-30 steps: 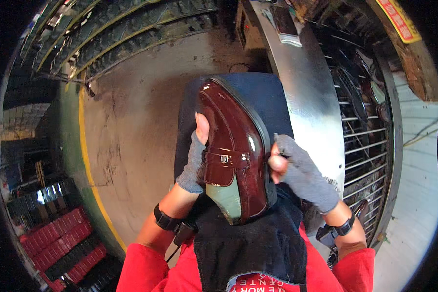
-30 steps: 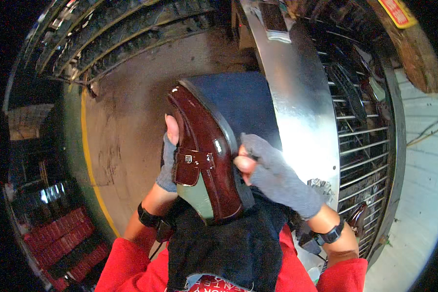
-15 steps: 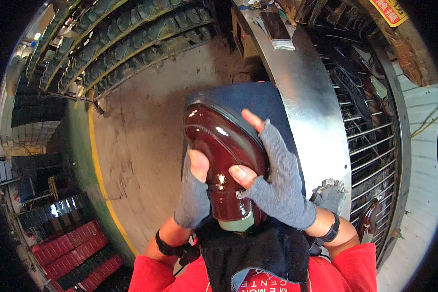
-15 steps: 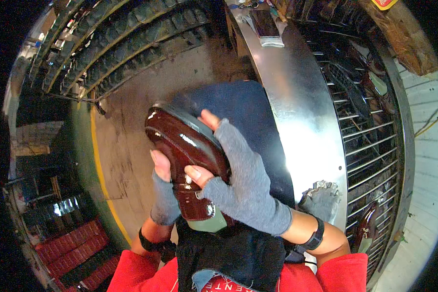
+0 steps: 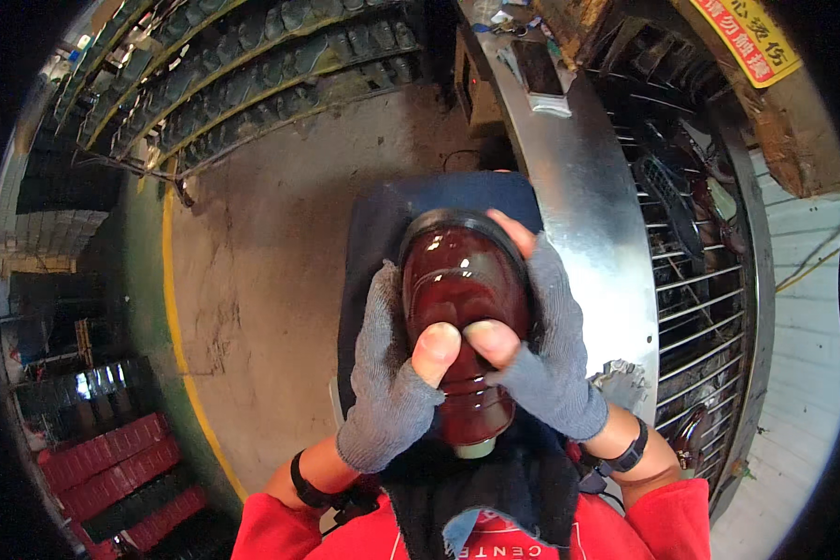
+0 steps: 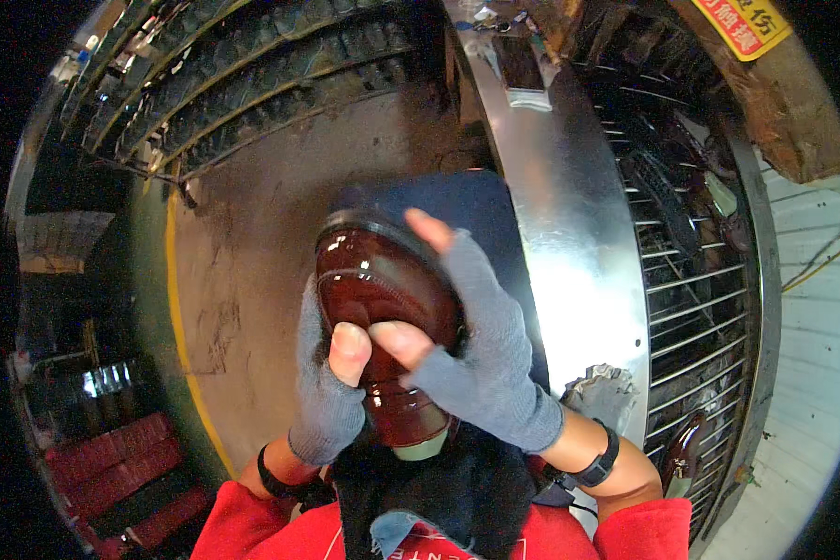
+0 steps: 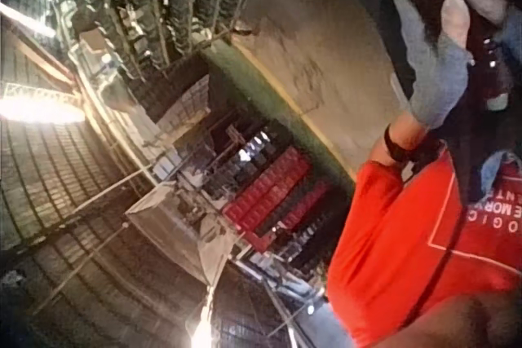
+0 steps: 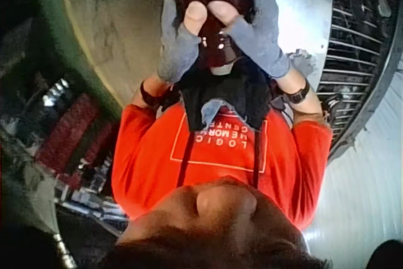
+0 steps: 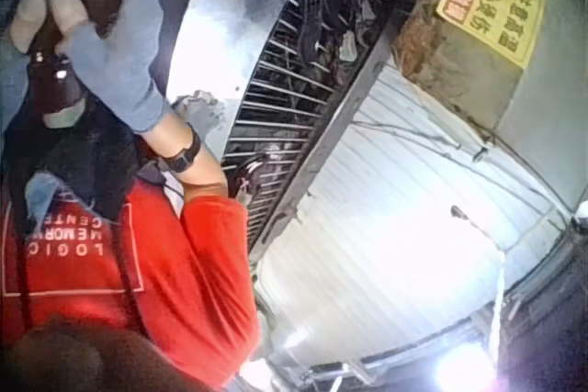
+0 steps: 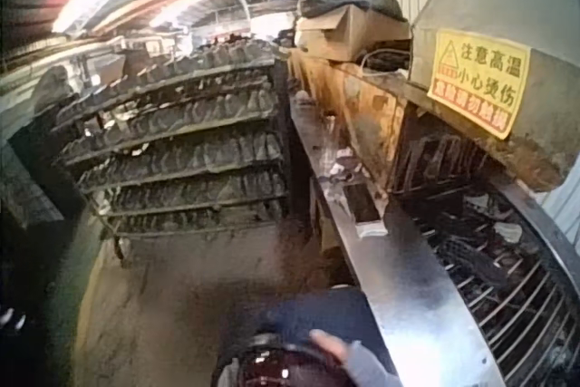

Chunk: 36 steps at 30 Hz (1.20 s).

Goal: Polishing and inspecting a leather loafer at a manufacturing station.

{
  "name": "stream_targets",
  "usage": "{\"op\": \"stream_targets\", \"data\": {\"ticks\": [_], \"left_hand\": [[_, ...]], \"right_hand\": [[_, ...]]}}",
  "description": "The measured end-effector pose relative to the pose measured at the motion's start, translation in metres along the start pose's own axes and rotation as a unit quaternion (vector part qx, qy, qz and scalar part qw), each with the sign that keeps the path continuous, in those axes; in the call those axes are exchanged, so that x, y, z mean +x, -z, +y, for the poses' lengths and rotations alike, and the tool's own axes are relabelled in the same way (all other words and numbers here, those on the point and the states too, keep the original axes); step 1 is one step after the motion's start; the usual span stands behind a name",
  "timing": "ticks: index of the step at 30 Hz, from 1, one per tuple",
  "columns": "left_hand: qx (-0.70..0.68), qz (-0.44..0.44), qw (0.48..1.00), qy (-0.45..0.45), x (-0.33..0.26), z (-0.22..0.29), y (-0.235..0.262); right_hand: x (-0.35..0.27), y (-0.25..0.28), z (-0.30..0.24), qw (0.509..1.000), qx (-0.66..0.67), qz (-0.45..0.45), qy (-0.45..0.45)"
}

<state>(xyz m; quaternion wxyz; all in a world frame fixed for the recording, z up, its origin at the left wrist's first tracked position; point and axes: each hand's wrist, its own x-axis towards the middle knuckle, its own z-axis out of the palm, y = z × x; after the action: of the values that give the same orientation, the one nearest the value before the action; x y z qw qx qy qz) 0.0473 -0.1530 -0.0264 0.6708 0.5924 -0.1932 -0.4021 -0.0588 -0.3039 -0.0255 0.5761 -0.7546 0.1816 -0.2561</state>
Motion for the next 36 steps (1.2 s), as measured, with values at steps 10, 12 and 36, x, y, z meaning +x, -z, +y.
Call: {"op": "stream_targets", "data": {"ticks": [10,12,36], "left_hand": [[0.007,-0.182,0.965,-0.188,0.131,0.036,0.012],[0.091,-0.213,0.966,-0.112,0.141,0.03,0.01],[0.395,0.078,0.865,-0.3,0.061,-0.025,-0.002]], "right_hand": [[-0.004,-0.014,0.094,0.639,0.679,-0.175,-0.315],[-0.015,-0.018,0.086,0.641,0.634,-0.051,-0.43],[-0.065,-0.003,0.04,0.842,0.331,-0.029,-0.425]]}}
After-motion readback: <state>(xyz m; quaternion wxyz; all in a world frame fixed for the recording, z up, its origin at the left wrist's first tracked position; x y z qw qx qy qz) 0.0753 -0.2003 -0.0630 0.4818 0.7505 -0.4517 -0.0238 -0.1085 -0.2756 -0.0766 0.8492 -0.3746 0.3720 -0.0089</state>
